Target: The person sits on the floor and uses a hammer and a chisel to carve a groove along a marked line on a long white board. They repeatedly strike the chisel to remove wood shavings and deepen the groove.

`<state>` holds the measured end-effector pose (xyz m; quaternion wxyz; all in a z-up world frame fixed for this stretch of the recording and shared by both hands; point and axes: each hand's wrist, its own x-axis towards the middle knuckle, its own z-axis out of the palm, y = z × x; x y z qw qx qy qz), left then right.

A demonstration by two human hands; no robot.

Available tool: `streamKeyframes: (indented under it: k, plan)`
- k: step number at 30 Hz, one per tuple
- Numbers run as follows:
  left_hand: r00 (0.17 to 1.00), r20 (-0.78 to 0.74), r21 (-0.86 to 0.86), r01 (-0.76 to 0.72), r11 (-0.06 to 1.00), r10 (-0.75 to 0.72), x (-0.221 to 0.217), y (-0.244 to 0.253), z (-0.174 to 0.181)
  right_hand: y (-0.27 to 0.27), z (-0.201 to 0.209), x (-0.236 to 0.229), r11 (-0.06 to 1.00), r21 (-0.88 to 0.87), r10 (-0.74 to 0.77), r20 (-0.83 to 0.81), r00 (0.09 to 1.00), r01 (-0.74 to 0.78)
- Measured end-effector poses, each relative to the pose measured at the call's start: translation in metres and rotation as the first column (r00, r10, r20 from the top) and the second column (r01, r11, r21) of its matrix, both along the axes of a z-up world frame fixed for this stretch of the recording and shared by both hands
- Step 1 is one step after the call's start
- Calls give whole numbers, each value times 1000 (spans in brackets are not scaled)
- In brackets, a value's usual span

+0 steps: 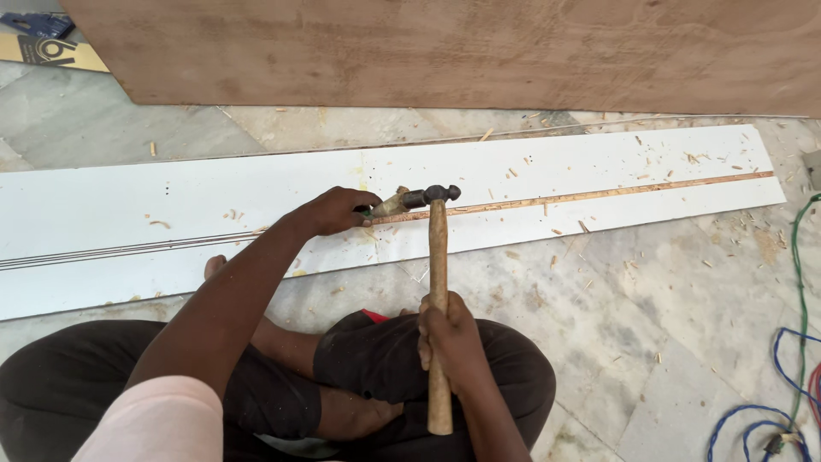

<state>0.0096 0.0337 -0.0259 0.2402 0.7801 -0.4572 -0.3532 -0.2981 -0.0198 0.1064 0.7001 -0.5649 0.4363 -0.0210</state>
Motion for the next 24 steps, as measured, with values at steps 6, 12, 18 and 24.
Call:
streamKeyframes:
  k: [6, 12, 18, 24]
  plan:
    - [981, -29, -180, -195, 964, 193, 14, 34, 38, -3, -12, 0, 981, 79, -172, -35, 984, 175]
    - [886, -75, -380, -450, 808, 458, 33, 86, 71, -3, -20, 8, 995, 43, -85, -44, 995, 87]
    - [806, -39, -488, -532, 692, 591, 18, 131, 48, 2, -21, 11, 999, 7, -45, -104, 994, 46]
    - [766, -144, -489, -605, 628, 626, 13, 158, 24, 2, -24, 13, 998, -32, -55, -79, 995, 53]
